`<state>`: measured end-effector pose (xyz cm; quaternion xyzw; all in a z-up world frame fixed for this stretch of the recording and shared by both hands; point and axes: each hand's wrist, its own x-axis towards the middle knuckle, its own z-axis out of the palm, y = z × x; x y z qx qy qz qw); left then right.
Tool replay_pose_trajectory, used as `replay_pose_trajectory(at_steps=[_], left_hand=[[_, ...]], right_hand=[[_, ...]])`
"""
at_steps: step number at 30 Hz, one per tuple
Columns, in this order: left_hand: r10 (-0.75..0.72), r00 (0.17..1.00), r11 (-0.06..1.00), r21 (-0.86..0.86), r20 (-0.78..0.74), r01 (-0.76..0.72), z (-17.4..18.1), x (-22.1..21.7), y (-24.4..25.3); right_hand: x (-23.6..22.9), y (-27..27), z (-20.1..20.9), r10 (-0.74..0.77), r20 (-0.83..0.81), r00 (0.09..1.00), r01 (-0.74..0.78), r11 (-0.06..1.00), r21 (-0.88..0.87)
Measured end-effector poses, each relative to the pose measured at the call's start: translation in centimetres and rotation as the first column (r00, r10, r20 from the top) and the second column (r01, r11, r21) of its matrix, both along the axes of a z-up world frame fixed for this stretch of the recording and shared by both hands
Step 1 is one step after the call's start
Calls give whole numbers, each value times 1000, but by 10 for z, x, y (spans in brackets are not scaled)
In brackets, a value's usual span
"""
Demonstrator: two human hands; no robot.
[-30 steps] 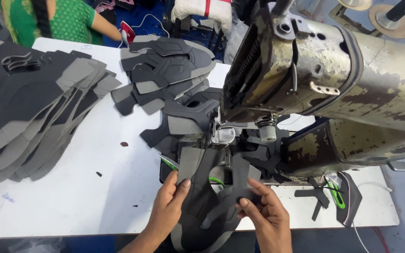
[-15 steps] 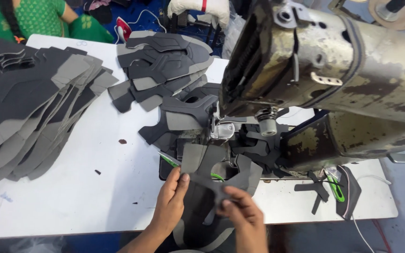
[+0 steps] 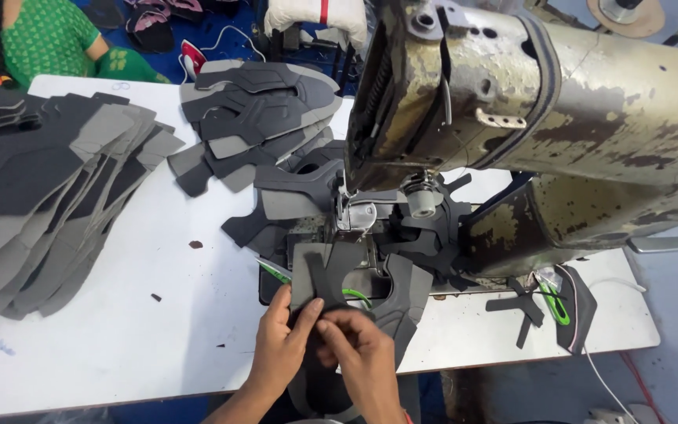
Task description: The person uses a sewing machine to stitch together gray and black shoe upper components. They align the pieces under the needle, sew along the edges, and then use green scissors to trim excess thread. The process is repeated for multiple shoe parts, with finished pieces stacked on the table.
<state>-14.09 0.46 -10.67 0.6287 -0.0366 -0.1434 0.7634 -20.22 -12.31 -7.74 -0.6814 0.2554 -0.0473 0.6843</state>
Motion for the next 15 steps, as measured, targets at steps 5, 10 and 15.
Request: replay_pose_trajectory(at_steps=[5, 10, 15], left_hand=[[16, 1000, 1000, -6, 9, -16, 4, 4, 2], [-20, 1000, 1000, 11, 24, 19, 0, 3, -3], [-3, 999, 1000, 15, 51, 2, 4, 4, 0]], right_hand=[[5, 4, 39, 124, 166, 978, 43, 662, -748], [7, -14, 24, 191, 216, 958, 110, 451, -886], [5, -22, 8, 36, 100, 994, 39, 750, -661]])
